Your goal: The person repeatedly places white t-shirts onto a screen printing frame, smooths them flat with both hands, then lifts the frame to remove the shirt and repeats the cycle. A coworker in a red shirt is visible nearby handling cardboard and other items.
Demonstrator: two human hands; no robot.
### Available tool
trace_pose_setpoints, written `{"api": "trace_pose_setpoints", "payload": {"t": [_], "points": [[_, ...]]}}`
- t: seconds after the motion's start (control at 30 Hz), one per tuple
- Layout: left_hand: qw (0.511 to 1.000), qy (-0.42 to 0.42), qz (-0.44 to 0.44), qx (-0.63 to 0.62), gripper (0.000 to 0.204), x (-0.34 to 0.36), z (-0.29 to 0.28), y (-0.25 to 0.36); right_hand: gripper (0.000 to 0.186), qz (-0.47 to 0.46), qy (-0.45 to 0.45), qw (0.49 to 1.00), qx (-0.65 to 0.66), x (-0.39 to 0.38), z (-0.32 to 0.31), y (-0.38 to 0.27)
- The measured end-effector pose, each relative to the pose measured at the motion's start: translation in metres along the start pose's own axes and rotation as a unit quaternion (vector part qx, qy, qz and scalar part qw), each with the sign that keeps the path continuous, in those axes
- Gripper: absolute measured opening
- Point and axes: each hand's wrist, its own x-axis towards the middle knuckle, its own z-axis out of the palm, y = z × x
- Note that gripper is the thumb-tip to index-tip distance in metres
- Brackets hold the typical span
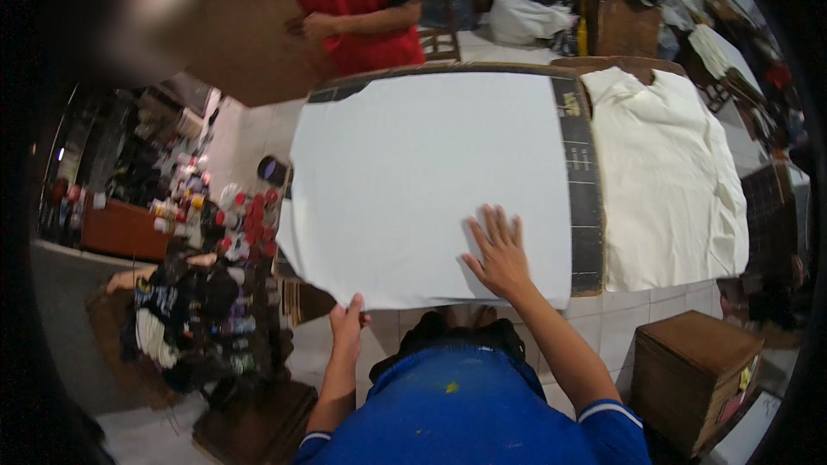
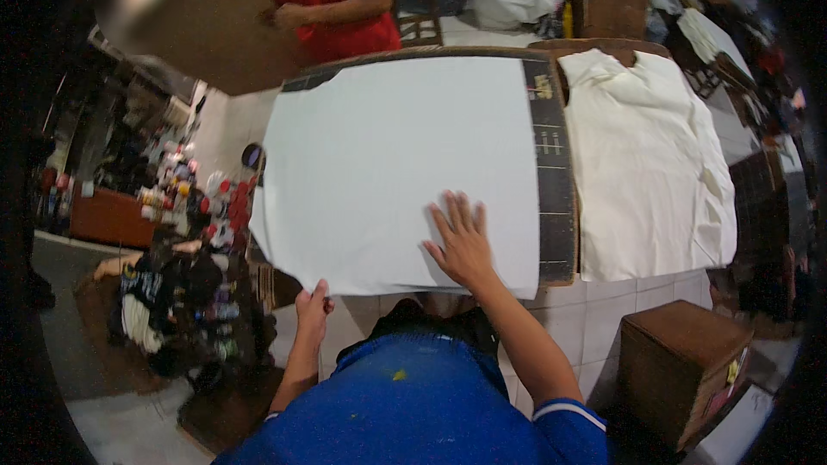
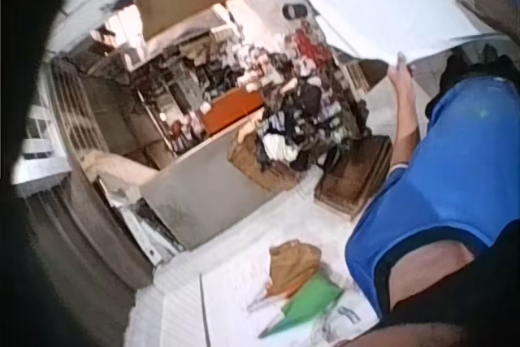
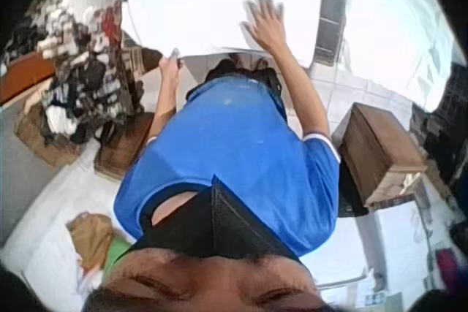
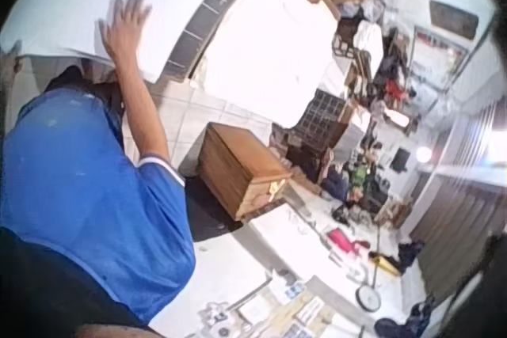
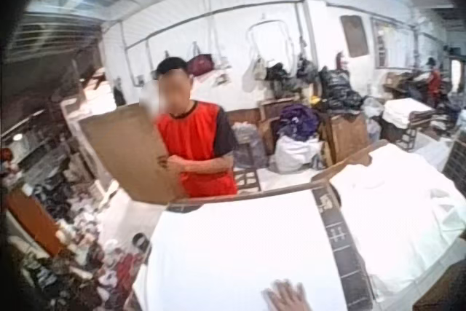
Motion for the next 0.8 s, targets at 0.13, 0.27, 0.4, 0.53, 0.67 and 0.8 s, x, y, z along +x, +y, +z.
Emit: {"api": "trace_pose_setpoints", "payload": {"t": [0.13,0.27,0.4,0.53,0.67,0.8], "points": [[0.999,0.03,0.022,-0.019,0.024,-0.013,-0.008,-0.002,0.071,-0.1,-0.03,0.994,-0.006,0.048,0.03,-0.071],[0.996,0.08,0.004,-0.041,0.022,-0.015,-0.018,-0.014,0.072,-0.264,-0.129,0.956,-0.011,0.038,0.048,-0.144],[0.972,0.17,0.161,0.035,0.022,0.003,-0.049,-0.002,0.071,-0.465,-0.164,0.859,0.136,0.039,0.066,-0.186],[0.884,0.284,0.339,0.148,0.024,0.069,-0.086,0.049,0.071,-0.41,-0.12,0.9,0.088,0.116,0.073,-0.178],[0.843,0.276,0.364,0.285,0.036,0.144,-0.105,0.094,0.078,-0.165,-0.1,0.981,-0.035,0.189,0.07,-0.164],[0.862,0.21,0.306,0.344,0.025,0.175,-0.109,0.103,0.08,-0.179,-0.111,0.976,-0.052,0.188,0.069,-0.178]]}}
